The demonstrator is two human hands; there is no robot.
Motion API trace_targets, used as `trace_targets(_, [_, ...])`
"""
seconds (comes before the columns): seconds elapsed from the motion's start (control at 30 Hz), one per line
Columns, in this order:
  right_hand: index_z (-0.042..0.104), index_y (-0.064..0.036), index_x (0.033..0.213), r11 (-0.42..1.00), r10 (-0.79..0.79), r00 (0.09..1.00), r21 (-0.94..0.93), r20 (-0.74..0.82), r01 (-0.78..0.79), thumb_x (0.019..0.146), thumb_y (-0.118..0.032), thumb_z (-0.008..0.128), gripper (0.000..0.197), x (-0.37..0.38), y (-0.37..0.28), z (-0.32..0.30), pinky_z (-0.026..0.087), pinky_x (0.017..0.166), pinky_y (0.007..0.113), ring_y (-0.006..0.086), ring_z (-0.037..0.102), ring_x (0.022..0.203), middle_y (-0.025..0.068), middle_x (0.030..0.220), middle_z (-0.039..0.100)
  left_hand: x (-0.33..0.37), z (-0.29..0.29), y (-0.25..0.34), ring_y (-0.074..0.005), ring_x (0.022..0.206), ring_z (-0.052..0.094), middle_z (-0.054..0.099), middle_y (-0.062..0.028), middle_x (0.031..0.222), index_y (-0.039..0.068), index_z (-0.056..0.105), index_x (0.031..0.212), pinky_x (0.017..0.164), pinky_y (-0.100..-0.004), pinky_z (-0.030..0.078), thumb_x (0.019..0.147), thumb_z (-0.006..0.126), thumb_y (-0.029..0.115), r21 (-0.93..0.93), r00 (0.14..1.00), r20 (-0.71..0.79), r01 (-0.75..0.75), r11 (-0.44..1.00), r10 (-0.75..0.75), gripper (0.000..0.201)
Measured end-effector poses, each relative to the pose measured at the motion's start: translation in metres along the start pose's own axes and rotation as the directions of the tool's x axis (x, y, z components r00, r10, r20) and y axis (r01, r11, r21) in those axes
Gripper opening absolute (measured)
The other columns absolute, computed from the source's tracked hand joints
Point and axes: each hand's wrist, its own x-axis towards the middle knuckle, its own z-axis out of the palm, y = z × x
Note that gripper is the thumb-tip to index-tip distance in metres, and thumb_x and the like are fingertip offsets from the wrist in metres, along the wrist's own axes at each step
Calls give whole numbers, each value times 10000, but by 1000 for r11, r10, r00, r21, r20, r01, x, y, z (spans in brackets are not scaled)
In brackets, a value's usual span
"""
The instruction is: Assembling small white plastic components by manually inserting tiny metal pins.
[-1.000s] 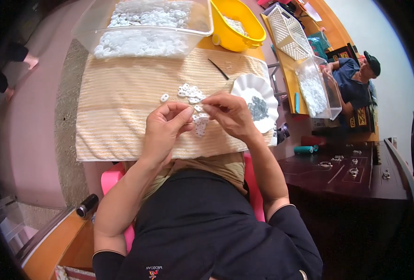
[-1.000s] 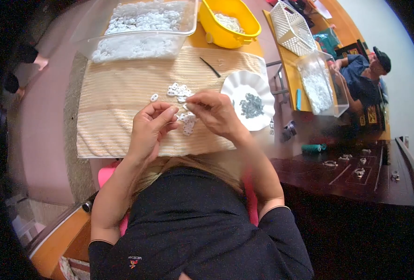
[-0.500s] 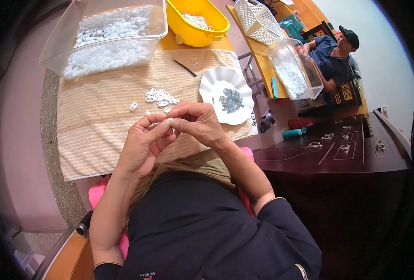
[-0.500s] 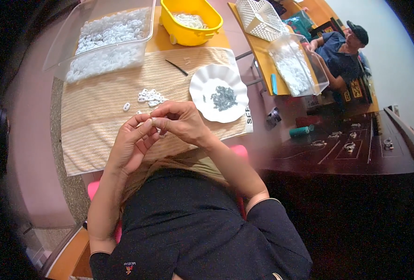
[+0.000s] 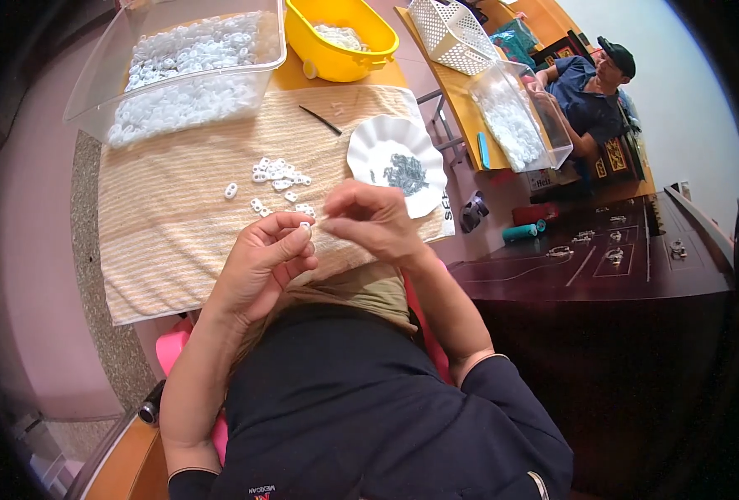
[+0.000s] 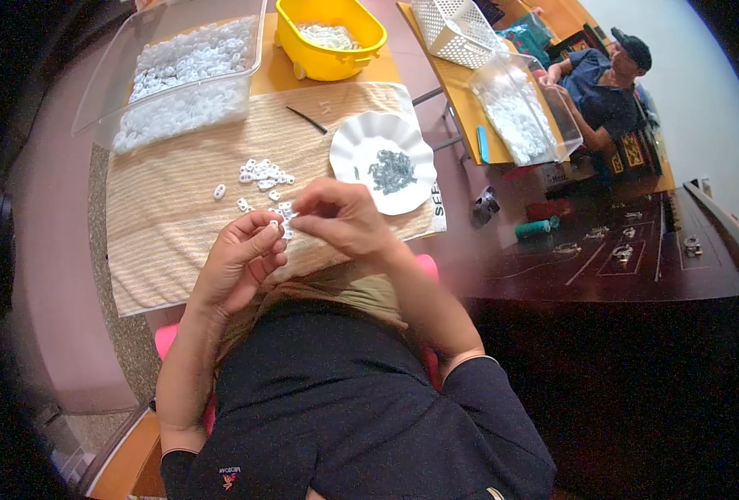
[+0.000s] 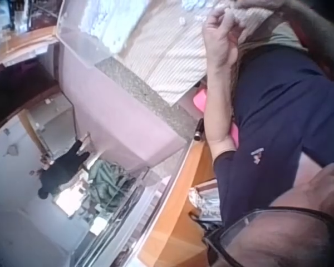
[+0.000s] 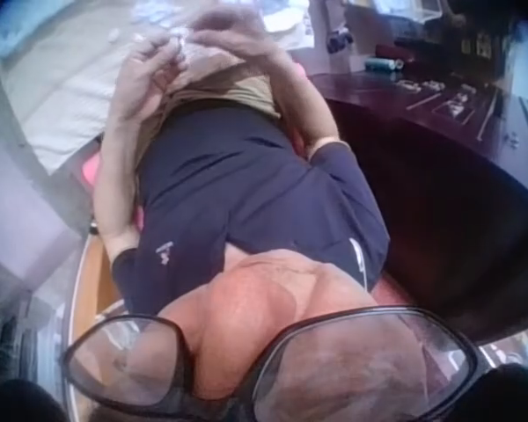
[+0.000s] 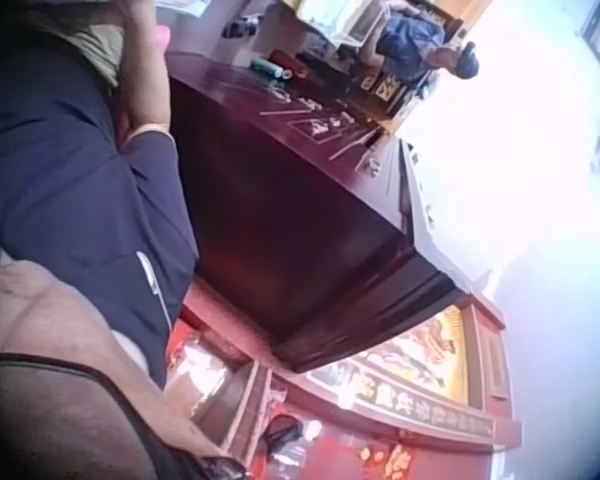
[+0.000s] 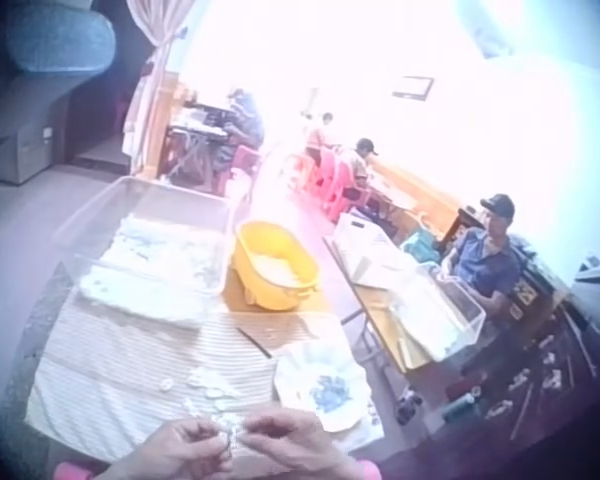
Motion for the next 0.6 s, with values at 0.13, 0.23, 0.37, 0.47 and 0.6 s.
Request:
trace_targets(0.13, [643,1,898,876,-41,990,-482,-135,-29,783,32,696,131,-7,-17,-44,447,605,191,34,548,694,-8,843,612,-1,2,-1,-95,767,615,619,-11,854,38,592,1021,712,-241,563,894,643,114,58,999,-29,-37,998,39,157])
trace_targets(0.23, [654,-12,901,671,-80,985,-739,-152,-59,776,-20,697,132,-11,-15,-68,467,584,239,90,572,624,49,779,642,1,2,-2,-96,760,617,621,-16,855,39,591,1020,709,-235,562,894,644,119,66,998,-40,-55,996,58,159])
trace_targets(0.37, [660,-28,907,420,-104,986,-904,-134,-79,769,-70,687,147,-13,-7,-81,498,635,328,238,629,663,120,792,656,1,1,-2,-98,749,619,621,-16,847,41,593,1016,703,-232,561,893,645,116,66,997,-58,-57,996,60,153])
trace_targets(0.47, [665,-38,897,319,-146,983,-946,-112,-61,762,-83,677,143,-9,-6,-83,503,683,367,294,642,733,136,824,665,1,0,-3,-97,740,619,621,-14,834,46,596,1009,704,-232,561,888,651,118,67,997,-60,-49,997,53,150])
trace_targets(0.6, [678,-60,890,227,-181,979,-973,-91,-48,761,-99,665,136,-4,0,-88,503,718,396,308,641,797,140,820,662,1,2,-2,-91,736,616,619,-8,822,52,601,994,699,-230,562,881,662,124,89,996,-80,-32,996,39,147])
